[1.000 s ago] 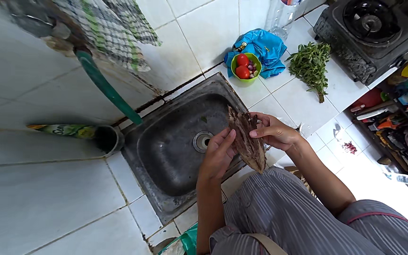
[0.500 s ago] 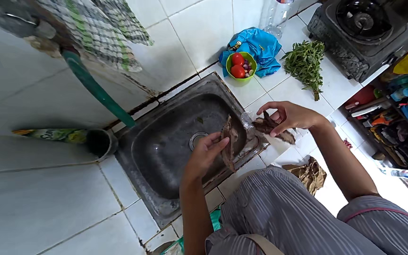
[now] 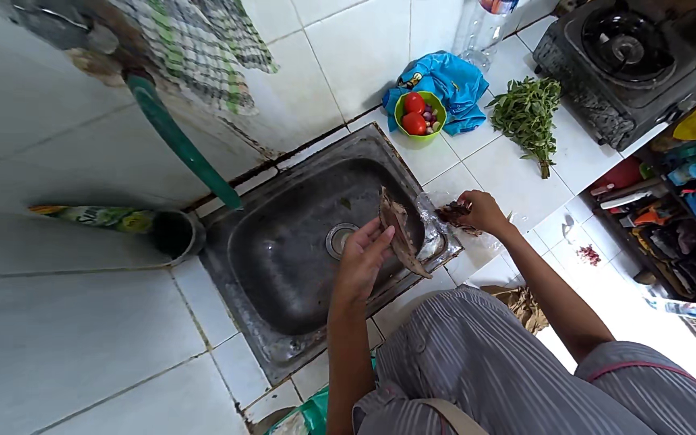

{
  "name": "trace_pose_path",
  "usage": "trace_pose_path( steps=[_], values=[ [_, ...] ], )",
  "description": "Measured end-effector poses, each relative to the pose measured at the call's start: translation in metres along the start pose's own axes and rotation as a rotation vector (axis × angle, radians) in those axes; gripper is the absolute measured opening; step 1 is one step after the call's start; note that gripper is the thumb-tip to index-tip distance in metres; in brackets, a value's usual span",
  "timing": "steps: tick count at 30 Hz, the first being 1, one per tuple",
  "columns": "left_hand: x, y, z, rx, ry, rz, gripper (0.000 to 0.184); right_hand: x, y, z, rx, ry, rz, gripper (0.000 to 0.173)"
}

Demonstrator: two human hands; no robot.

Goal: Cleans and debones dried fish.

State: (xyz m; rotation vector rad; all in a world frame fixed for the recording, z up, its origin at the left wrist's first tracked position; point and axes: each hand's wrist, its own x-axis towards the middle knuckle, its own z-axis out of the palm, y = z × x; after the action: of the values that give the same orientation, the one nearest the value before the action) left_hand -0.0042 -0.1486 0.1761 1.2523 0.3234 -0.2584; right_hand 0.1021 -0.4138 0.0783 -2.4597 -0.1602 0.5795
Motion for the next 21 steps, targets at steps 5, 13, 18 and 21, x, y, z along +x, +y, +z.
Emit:
trace_pose_path(
  steps=[5,13,18,21],
  values=[
    [-0.006,0.004,0.008,-0.037,0.004,0.068,0.034,0.001,-0.017,0.002,-0.110,-0.061,0.096,0.043],
    [-0.022,0.015,0.016,-0.018,-0.016,0.141,0.036,-0.012,-0.017,-0.005,0.065,0.170,-0.148,0.037],
    [-0.027,0.020,0.017,0.034,-0.045,0.166,0.036,-0.048,-0.084,-0.051,0.249,0.387,-0.728,0.019],
    [-0.027,0.023,0.015,0.054,-0.087,0.175,0.037,-0.064,-0.120,-0.077,0.225,0.383,-0.953,0.018]
  ],
)
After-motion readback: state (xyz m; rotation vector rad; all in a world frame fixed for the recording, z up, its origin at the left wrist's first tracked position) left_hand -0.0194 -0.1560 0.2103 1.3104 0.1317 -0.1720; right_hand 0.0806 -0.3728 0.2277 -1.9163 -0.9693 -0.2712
